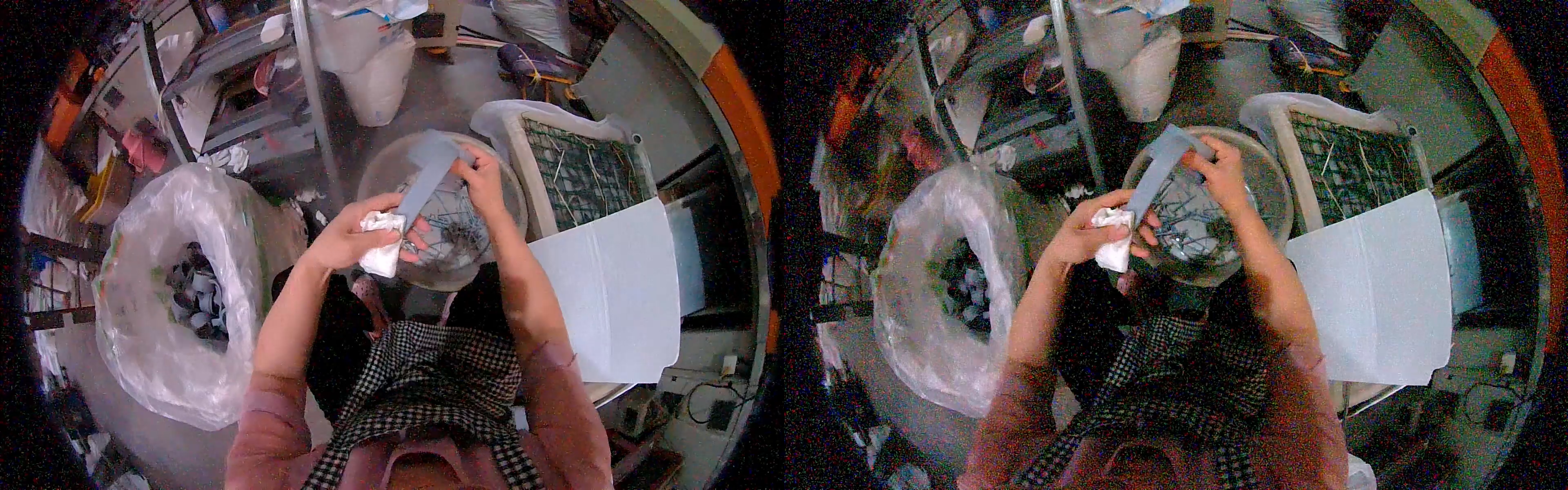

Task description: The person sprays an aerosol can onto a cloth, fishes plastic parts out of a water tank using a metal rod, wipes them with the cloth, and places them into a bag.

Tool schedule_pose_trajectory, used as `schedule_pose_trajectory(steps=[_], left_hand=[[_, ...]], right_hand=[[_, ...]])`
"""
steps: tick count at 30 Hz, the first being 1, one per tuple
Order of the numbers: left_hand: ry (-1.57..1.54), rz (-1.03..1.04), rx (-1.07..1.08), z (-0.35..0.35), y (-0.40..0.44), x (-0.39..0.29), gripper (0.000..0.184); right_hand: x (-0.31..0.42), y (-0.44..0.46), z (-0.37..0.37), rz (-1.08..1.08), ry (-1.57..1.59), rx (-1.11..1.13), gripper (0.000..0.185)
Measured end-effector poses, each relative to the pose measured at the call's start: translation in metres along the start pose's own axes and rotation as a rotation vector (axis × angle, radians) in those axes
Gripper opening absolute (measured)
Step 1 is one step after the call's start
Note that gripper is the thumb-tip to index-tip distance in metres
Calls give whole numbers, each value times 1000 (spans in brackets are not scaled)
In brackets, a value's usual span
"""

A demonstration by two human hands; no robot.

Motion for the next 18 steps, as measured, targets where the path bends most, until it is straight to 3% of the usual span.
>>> schedule_pose_trajectory(steps=[1, 3, 6, 7, 8, 10, 11, 12, 15, 18], left_hand=[[0, -1, 2, -3, 2, 4, 47], [459, 37, -275, -22, 3, 6, 27], [431, -150, -466, -20, 1, 0, 21], [540, 37, -493, -29, 7, 4, 22], [540, 38, -491, -30, 9, 3, 22], [330, 14, -279, -20, 14, 1, 26], [126, 8, -132, -10, 12, -5, 44], [129, 10, -131, -5, 11, -8, 44], [-53, 122, -11, 4, 10, -15, 67], [28, 145, -4, 1, 10, -11, 61]], right_hand=[[4, 1, -2, 0, -1, -2, 31], [16, 1, -7, -61, -262, -6, 30], [29, -3, 0, 34, -201, 52, 21], [23, -2, 0, 35, -200, 52, 21], [14, 1, 0, -1, -168, 50, 20], [4, 4, -3, -38, -144, 46, 20], [-1, 6, -4, 7, -61, 40, 22], [-6, 7, -4, 52, 25, 34, 23], [-3, 8, 1, -40, 32, 29, 26], [-11, 6, 2, 10, 40, 55, 29]])
Point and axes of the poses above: each hand's wrist, its own y-axis towards the middle knuckle, its own z-axis out of the palm, x = y × z, the point moved 6 cm from there along y, towards the middle knuckle, and after that the axes turned 4 degrees about -z, right-handed, at the moved point
